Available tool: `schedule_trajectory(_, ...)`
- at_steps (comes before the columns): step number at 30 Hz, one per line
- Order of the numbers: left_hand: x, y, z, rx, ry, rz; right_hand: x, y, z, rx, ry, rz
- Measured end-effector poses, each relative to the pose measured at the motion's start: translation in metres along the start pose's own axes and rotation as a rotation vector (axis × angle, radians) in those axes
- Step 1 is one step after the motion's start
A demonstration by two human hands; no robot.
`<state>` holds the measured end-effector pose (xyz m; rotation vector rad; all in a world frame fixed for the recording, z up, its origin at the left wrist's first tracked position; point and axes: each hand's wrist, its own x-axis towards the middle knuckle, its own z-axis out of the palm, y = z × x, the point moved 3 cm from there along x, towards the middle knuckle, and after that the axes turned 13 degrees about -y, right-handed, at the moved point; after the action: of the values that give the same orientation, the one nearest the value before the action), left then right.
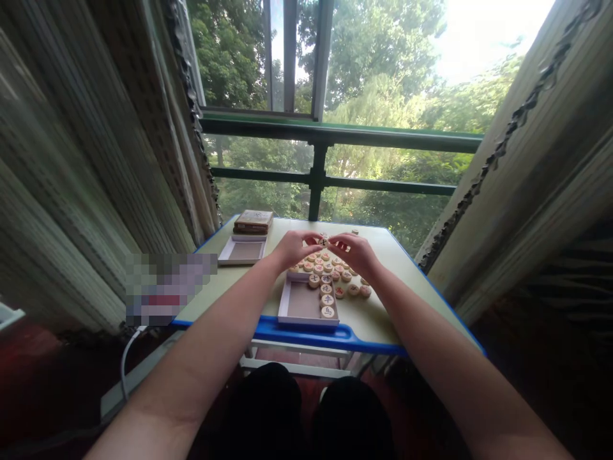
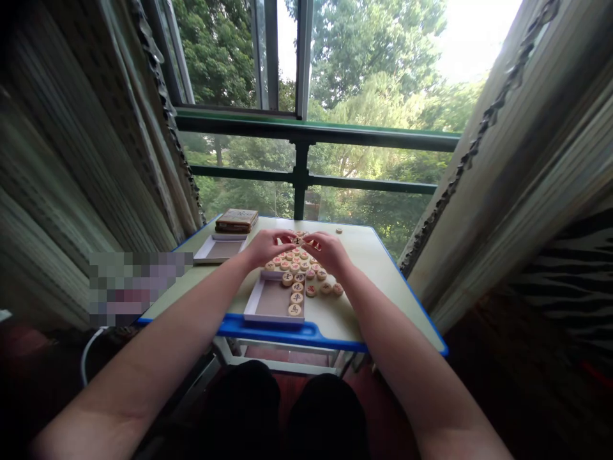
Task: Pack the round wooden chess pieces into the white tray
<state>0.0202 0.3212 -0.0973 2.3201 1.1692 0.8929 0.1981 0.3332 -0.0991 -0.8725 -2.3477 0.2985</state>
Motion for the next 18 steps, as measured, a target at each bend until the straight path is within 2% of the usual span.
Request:
schedule_trajectory(4,-0.011,0.001,-0.014,0.016,-0.009,-0.03,-0.002,-0.011,-0.017,0.009,0.022,0.069)
schedule_trajectory(8,-0.028,0.006,-0.011,-0.017,-0.038,-0.053,-0.009,-0.031,-0.025,0.071,-0.06,0.098)
schedule_trajectory(11,-0.045,0.007,0.0,-0.044,0.015,-0.066,-0.024,-0.045,-0.013,0.028,-0.018,0.017)
schedule_trajectory(15,-0.063,0.01,0.007,-0.044,0.075,-0.018,-0.044,-0.05,0.01,-0.075,0.093,-0.029)
schedule_trajectory(18,-0.07,0.015,0.006,-0.045,0.081,0.009,-0.049,-0.051,0.019,-0.093,0.075,-0.041)
